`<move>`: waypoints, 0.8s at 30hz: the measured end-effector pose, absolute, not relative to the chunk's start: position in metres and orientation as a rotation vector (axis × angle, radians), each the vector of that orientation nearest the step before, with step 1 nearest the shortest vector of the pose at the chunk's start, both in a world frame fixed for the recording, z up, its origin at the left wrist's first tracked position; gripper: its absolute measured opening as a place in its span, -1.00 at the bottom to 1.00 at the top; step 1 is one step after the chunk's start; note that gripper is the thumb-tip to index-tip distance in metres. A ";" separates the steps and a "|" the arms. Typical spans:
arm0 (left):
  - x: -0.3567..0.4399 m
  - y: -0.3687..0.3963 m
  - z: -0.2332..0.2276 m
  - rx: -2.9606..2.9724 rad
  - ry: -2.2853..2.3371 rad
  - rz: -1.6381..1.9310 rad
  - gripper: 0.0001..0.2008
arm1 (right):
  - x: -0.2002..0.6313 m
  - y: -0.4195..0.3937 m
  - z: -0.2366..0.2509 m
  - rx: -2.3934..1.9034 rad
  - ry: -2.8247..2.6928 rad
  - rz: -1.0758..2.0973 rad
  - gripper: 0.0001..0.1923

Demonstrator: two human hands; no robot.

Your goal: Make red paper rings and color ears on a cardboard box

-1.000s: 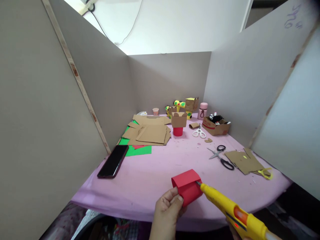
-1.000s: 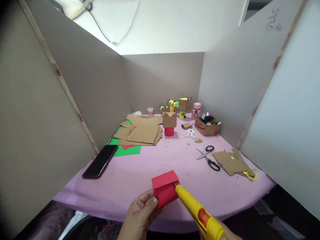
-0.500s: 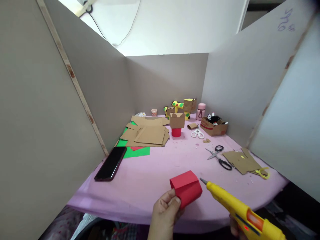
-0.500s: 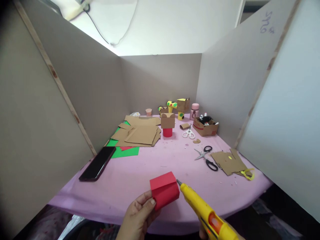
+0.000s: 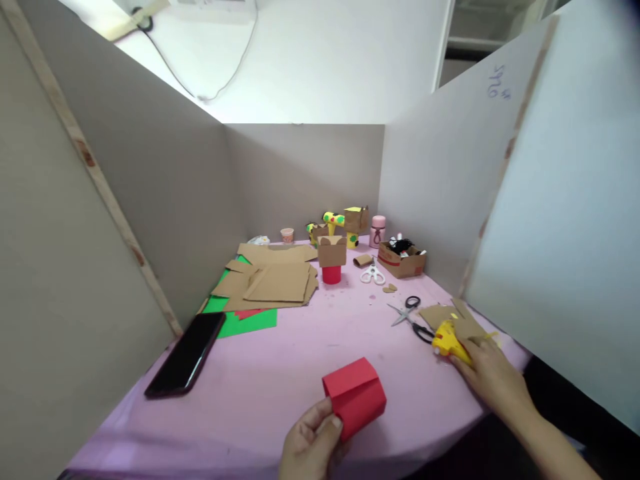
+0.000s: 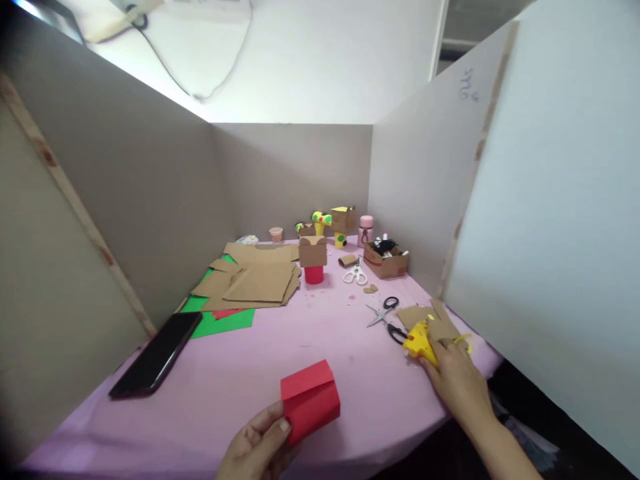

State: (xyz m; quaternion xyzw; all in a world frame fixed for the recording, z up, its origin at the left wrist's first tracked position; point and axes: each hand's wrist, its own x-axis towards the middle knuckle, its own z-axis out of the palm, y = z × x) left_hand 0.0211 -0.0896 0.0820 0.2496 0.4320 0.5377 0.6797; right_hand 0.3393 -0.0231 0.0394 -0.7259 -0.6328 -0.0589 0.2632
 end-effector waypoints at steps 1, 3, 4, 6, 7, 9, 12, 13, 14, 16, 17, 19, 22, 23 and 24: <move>0.023 -0.090 0.082 0.559 0.962 1.205 -0.60 | 0.341 -0.021 0.036 -1.937 -1.733 -0.158 -0.55; 0.025 -0.092 0.081 0.550 0.947 1.201 -0.58 | 0.336 -0.025 0.033 -1.886 -1.744 -0.161 -0.47; 0.027 -0.092 0.081 0.545 0.938 1.199 -0.59 | 0.330 -0.031 0.033 -1.856 -1.745 -0.164 -0.44; 0.030 -0.093 0.081 0.554 0.919 1.187 -0.62 | 0.310 -0.047 0.041 -1.752 -1.793 -0.122 -0.47; 0.031 -0.094 0.082 0.576 0.906 1.175 -0.63 | 0.296 -0.057 0.049 -1.668 -1.846 -0.075 -0.49; 0.033 -0.096 0.083 0.655 0.864 1.135 -0.63 | 0.267 -0.073 0.068 -1.449 -2.012 0.185 -0.52; 0.032 -0.099 0.087 0.788 0.799 1.092 -0.63 | 0.232 -0.084 0.097 -1.211 -2.248 0.355 -0.55; 0.031 -0.101 0.089 0.818 0.782 1.086 -0.65 | 0.225 -0.084 0.104 -1.174 -2.293 0.378 -0.55; 0.029 -0.102 0.090 0.841 0.771 1.080 -0.66 | 0.220 -0.084 0.109 -1.150 -2.333 0.390 -0.55; 0.025 -0.103 0.092 0.867 0.756 1.068 -0.68 | 0.215 -0.082 0.115 -1.136 -2.396 0.391 -0.55; 0.024 -0.104 0.092 0.872 0.753 1.064 -0.69 | 0.214 -0.082 0.116 -1.133 -2.429 0.386 -0.55; 0.021 -0.103 0.092 0.880 0.754 1.065 -0.70 | 0.213 -0.082 0.116 -1.127 -2.496 0.360 -0.56; 0.019 -0.102 0.091 0.895 0.751 1.058 -0.71 | 0.212 -0.084 0.114 -1.121 -2.559 0.270 -0.56; 0.019 -0.101 0.090 0.900 0.747 1.045 -0.71 | 0.211 -0.085 0.113 -1.118 -2.571 0.222 -0.56; 0.019 -0.101 0.090 0.904 0.743 1.030 -0.71 | 0.211 -0.086 0.112 -1.114 -2.576 0.161 -0.56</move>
